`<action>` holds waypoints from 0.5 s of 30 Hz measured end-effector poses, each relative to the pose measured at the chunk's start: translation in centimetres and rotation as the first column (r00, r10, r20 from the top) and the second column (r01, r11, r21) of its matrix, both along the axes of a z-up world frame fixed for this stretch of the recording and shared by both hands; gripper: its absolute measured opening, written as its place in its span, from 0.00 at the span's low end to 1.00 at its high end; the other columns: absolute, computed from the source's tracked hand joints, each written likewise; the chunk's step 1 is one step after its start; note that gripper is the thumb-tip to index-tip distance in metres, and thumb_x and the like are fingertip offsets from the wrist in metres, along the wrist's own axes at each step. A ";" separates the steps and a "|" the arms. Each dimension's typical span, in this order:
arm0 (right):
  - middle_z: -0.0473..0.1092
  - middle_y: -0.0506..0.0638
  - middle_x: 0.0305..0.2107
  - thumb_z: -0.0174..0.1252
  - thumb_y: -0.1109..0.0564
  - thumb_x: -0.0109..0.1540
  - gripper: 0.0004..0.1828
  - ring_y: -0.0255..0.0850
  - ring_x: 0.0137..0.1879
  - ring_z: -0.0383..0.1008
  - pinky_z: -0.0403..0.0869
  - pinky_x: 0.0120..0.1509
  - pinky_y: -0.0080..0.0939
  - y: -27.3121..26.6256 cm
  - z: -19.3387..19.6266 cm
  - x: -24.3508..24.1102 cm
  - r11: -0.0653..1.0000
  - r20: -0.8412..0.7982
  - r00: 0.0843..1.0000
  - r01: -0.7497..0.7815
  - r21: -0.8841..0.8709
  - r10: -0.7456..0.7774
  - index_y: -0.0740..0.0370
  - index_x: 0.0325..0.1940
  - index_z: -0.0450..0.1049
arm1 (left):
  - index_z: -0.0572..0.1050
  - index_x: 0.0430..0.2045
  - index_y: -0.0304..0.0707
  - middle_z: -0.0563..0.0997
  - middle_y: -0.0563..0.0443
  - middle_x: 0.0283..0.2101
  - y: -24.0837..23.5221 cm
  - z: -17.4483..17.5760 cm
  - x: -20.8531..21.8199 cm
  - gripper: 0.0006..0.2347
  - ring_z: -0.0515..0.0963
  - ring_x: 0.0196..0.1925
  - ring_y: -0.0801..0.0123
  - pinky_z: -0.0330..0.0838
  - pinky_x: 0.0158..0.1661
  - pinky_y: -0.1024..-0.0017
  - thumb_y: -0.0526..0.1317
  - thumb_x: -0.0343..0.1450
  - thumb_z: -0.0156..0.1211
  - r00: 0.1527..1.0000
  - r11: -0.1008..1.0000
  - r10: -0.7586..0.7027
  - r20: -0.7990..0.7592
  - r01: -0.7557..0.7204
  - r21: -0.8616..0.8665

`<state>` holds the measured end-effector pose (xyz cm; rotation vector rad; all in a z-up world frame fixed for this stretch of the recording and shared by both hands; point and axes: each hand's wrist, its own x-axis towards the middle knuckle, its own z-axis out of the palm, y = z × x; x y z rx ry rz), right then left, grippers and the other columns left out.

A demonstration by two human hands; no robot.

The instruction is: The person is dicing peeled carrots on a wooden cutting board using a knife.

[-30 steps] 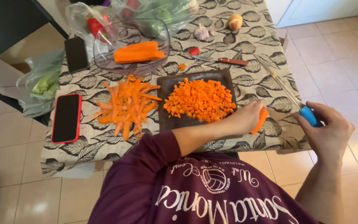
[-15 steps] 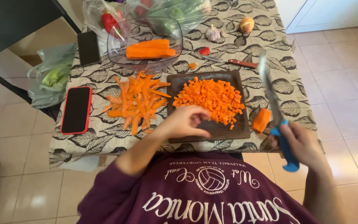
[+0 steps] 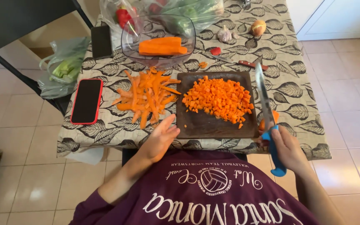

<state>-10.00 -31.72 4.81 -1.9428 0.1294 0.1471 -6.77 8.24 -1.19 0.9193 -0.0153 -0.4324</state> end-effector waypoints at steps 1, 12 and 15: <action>0.78 0.60 0.33 0.40 0.54 0.73 0.18 0.46 0.36 0.80 0.78 0.42 0.43 -0.4 0.4 0.1 1.000 -0.001 1.000 -0.001 -0.001 0.001 0.71 0.49 0.71 | 0.46 0.71 0.22 0.51 0.27 0.74 -0.2 0.1 0.0 0.35 0.55 0.73 0.49 0.49 0.69 0.61 0.33 0.69 0.57 1.000 1.000 0.001 -0.001 -0.001 -0.001; 0.74 0.64 0.37 0.37 0.55 0.77 0.15 0.48 0.34 0.75 0.75 0.40 0.44 -3.8 1.9 -0.8 0.987 0.090 0.985 0.142 0.075 -0.149 0.72 0.50 0.62 | 0.54 0.71 0.45 0.69 0.40 0.66 -5.4 2.0 1.6 0.31 0.75 0.60 0.56 0.74 0.55 0.66 0.23 0.70 0.49 0.945 0.966 -0.239 -0.222 0.209 -0.150; 0.74 0.60 0.22 0.36 0.55 0.78 0.19 0.47 0.26 0.74 0.74 0.32 0.44 -4.2 2.2 -1.1 0.991 0.058 0.990 0.129 -0.043 -0.126 0.71 0.43 0.66 | 0.56 0.69 0.42 0.70 0.39 0.63 -5.4 1.4 1.5 0.31 0.74 0.57 0.56 0.70 0.54 0.65 0.21 0.68 0.49 0.960 0.958 -0.230 -0.158 0.195 -0.212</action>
